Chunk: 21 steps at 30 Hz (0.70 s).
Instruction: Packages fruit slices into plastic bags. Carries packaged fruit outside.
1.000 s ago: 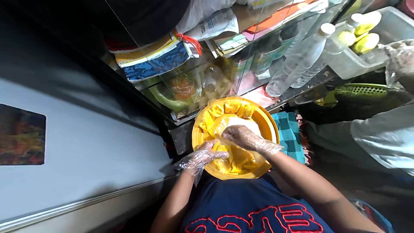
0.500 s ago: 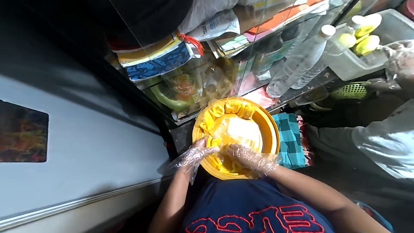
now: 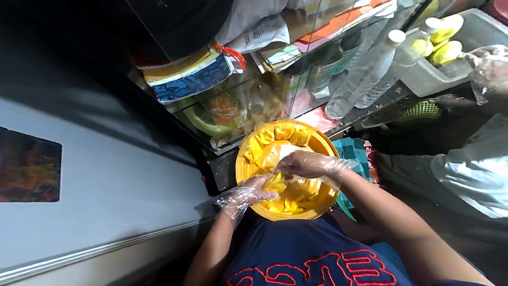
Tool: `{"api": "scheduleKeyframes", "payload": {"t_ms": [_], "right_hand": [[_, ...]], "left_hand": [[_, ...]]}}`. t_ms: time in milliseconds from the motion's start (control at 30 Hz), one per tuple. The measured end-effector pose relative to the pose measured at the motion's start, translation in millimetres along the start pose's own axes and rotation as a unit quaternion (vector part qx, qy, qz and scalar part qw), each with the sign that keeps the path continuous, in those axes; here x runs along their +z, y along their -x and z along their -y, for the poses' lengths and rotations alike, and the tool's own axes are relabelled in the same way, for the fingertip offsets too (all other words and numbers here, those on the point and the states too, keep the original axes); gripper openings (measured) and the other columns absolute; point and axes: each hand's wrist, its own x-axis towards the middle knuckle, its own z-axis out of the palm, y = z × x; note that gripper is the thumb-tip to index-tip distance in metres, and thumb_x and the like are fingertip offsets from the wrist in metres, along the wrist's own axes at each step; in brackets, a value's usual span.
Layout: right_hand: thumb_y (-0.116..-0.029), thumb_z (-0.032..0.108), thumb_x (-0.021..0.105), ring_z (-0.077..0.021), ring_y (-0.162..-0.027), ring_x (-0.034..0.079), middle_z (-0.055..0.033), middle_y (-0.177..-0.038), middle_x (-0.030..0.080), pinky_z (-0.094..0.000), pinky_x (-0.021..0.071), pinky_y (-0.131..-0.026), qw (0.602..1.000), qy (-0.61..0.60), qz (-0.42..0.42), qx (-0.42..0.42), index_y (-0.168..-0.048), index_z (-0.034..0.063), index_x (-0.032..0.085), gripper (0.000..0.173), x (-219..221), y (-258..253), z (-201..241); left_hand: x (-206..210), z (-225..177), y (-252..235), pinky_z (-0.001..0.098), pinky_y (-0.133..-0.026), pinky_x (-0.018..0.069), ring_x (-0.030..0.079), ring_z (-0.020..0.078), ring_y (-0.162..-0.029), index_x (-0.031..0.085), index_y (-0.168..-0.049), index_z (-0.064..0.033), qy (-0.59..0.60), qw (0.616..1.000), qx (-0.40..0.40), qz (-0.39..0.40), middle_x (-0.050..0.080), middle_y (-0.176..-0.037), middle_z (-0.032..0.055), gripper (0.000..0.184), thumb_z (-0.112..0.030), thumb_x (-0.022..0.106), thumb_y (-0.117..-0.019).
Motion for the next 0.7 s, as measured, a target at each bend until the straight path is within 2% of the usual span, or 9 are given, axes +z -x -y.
{"api": "scheduleKeyframes", "payload": {"t_ms": [100, 200, 333, 433, 500, 567, 600, 633, 700], "right_hand": [[-0.101, 0.008, 0.06, -0.0128, -0.075, 0.065, -0.0073, -0.084, 0.07, -0.0326, 0.0553, -0.076, 0.999, 0.019, -0.02, -0.016, -0.103, 0.002, 0.073, 0.014, 3.6, -5.5, 7.3], [-0.0953, 0.009, 0.069, -0.0184, -0.074, 0.063, -0.009, -0.08, 0.067, -0.0404, 0.0522, -0.072, 0.999, 0.036, -0.034, -0.018, -0.095, 0.0019, 0.072, 0.008, 9.1, -12.3, 9.3], [-0.0969, 0.011, 0.066, -0.0263, -0.081, 0.064, -0.0132, -0.084, 0.066, -0.0472, 0.0507, -0.074, 0.996, 0.088, -0.01, 0.005, -0.096, 0.0008, 0.07, 0.011, 21.5, -23.2, 7.2], [-0.0997, 0.01, 0.062, -0.032, -0.095, 0.065, -0.0184, -0.099, 0.068, -0.0511, 0.0506, -0.086, 0.996, 0.086, 0.008, 0.006, -0.104, -0.0012, 0.072, 0.016, 22.9, -24.4, 1.5], [-0.1008, 0.012, 0.062, -0.0294, -0.093, 0.067, -0.0163, -0.1, 0.07, -0.0507, 0.0535, -0.088, 0.998, 0.043, -0.054, -0.011, -0.107, 0.0012, 0.073, 0.017, 18.7, -16.7, -10.8], [-0.1006, 0.015, 0.063, -0.0264, -0.082, 0.068, -0.0123, -0.09, 0.071, -0.051, 0.0551, -0.079, 0.993, 0.043, -0.107, 0.012, -0.102, 0.0046, 0.074, 0.015, 13.6, -5.6, -22.6], [-0.1015, 0.017, 0.062, -0.0271, -0.081, 0.067, -0.0128, -0.087, 0.07, -0.0512, 0.0537, -0.077, 0.994, 0.055, -0.084, 0.053, -0.101, 0.004, 0.073, 0.017, 11.9, -1.1, -24.3], [-0.1026, 0.02, 0.061, -0.0299, -0.085, 0.067, -0.0152, -0.09, 0.07, -0.0531, 0.0525, -0.081, 0.992, 0.075, -0.032, 0.099, -0.104, 0.0032, 0.073, 0.021, 13.0, 2.2, -25.3], [-0.1044, 0.02, 0.057, -0.0403, -0.102, 0.066, -0.0238, -0.105, 0.069, -0.0614, 0.0487, -0.091, 0.974, 0.122, 0.105, 0.161, -0.113, -0.0005, 0.071, 0.026, 23.7, 8.5, -28.6]], "left_hand": [[0.9, -6.9, 4.8, 0.0441, -0.104, 0.047, 0.063, 0.0234, -0.114, 0.057, -0.134, 0.0013, 0.051, 0.999, -0.007, -0.004, 0.065, -0.124, 0.0184, 0.053, -0.022, 0.076, -0.091], [4.9, -3.6, 5.0, 0.0338, -0.095, 0.0524, 0.065, 0.0129, -0.102, 0.059, -0.13, 0.0006, 0.127, 0.992, -0.001, -0.016, 0.067, -0.115, 0.0122, 0.048, -0.018, 0.077, -0.0895], [8.6, -2.7, 3.2, 0.0317, -0.092, 0.0531, 0.065, 0.0125, -0.099, 0.058, -0.129, 0.0028, 0.15, 0.988, -0.014, -0.026, 0.066, -0.114, 0.0134, 0.045, -0.014, 0.075, -0.0909], [10.6, 1.0, 3.3, 0.0311, -0.093, 0.0529, 0.064, 0.0121, -0.101, 0.055, -0.134, 0.0006, 0.174, 0.984, -0.012, -0.037, 0.065, -0.118, 0.0135, 0.047, -0.015, 0.073, -0.093], [14.8, 9.7, 4.3, 0.0307, -0.085, 0.0556, 0.065, 0.0133, -0.095, 0.055, -0.136, -0.0009, 0.278, 0.956, -0.007, -0.091, 0.065, -0.116, 0.013, 0.043, -0.01, 0.068, -0.0958], [16.5, 17.0, 7.8, 0.0295, -0.074, 0.0566, 0.065, 0.0131, -0.086, 0.055, -0.136, -0.0053, 0.393, 0.905, 0.006, -0.161, 0.066, -0.111, 0.0101, 0.035, -0.006, 0.059, -0.1004], [14.5, 19.9, 11.1, 0.0307, -0.075, 0.0572, 0.066, 0.0141, -0.088, 0.053, -0.138, -0.0074, 0.419, 0.889, 0.01, -0.185, 0.066, -0.113, 0.01, 0.036, -0.006, 0.056, -0.1023], [12.8, 22.1, 14.5, 0.0316, -0.076, 0.0578, 0.066, 0.0147, -0.09, 0.052, -0.14, -0.0095, 0.428, 0.879, 0.014, -0.208, 0.065, -0.116, 0.0098, 0.037, -0.005, 0.054, -0.1029], [11.4, 23.4, 19.6, 0.0316, -0.081, 0.0571, 0.066, 0.0137, -0.096, 0.05, -0.142, -0.0135, 0.416, 0.876, 0.033, -0.243, 0.063, -0.124, 0.0078, 0.044, -0.002, 0.056, -0.1007]]}}
